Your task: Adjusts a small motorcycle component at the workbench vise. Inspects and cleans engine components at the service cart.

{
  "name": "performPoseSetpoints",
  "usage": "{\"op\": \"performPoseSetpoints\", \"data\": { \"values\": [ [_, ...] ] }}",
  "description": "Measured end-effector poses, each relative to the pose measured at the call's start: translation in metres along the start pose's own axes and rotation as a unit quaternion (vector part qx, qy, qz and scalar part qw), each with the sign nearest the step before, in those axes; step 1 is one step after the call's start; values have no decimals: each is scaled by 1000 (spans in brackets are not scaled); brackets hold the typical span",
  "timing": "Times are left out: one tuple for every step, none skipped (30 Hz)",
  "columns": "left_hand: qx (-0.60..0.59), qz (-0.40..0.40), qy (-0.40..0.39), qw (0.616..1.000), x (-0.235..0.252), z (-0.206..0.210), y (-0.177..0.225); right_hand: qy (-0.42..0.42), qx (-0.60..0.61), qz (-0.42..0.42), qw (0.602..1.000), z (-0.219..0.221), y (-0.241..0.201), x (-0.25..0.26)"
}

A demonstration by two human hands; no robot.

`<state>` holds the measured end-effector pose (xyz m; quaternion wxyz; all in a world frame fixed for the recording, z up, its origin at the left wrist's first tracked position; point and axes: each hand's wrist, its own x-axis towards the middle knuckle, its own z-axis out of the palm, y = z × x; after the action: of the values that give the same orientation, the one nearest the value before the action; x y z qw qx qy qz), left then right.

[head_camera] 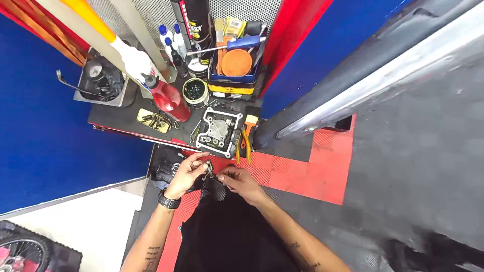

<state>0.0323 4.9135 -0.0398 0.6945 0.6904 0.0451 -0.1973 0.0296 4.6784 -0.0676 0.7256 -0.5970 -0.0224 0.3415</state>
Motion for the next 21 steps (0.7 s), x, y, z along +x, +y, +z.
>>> {"op": "performPoseSetpoints", "data": {
  "values": [
    [20,-7,-10,1000,5,-1,1,1,-12,-5,1000,1,-1,3],
    [35,-13,-19,999,10,-1,2,4,-20,-8,1000,2,-1,5],
    [47,-17,-24,998,14,-1,3,9,-26,-7,1000,3,-2,8],
    [56,-22,-26,998,18,-1,4,14,-31,-3,999,4,-3,11],
    [61,-29,-24,997,21,0,5,19,-35,1,999,5,-4,13],
    [66,-36,-18,997,23,1,5,26,-41,5,999,6,-5,16],
    [72,-42,-8,996,26,1,5,33,-47,9,998,7,-5,18],
    [79,-48,3,996,27,2,5,42,-49,11,998,8,-5,21],
    [83,-50,13,995,29,3,4,53,-44,12,998,9,-3,23],
    [85,-50,20,995,30,3,4,66,-32,16,997,10,-2,26],
    [83,-52,25,995,31,3,4,79,-17,22,997,12,-1,29],
    [79,-55,28,995,32,3,5,91,-1,27,995,13,0,31],
    [77,-57,30,995,34,3,6,102,13,32,994,15,1,34],
    [75,-60,31,995,35,3,7,112,24,35,993,16,1,36],
    [76,-64,31,995,36,2,7,123,33,37,991,18,0,38],
    [77,-69,32,994,38,2,8,133,40,39,989,20,0,39],
    [75,-71,33,994,40,2,8,142,48,41,988,21,-1,41],
    [74,-71,33,994,41,1,8,148,57,40,987,22,-1,42],
    [71,-70,34,994,41,1,7,154,66,37,985,22,-1,43],
    [70,-66,38,995,40,1,6,158,75,35,984,23,-2,44],
    [69,-60,43,995,38,0,4,161,83,33,983,23,-2,45]
  ]
}}
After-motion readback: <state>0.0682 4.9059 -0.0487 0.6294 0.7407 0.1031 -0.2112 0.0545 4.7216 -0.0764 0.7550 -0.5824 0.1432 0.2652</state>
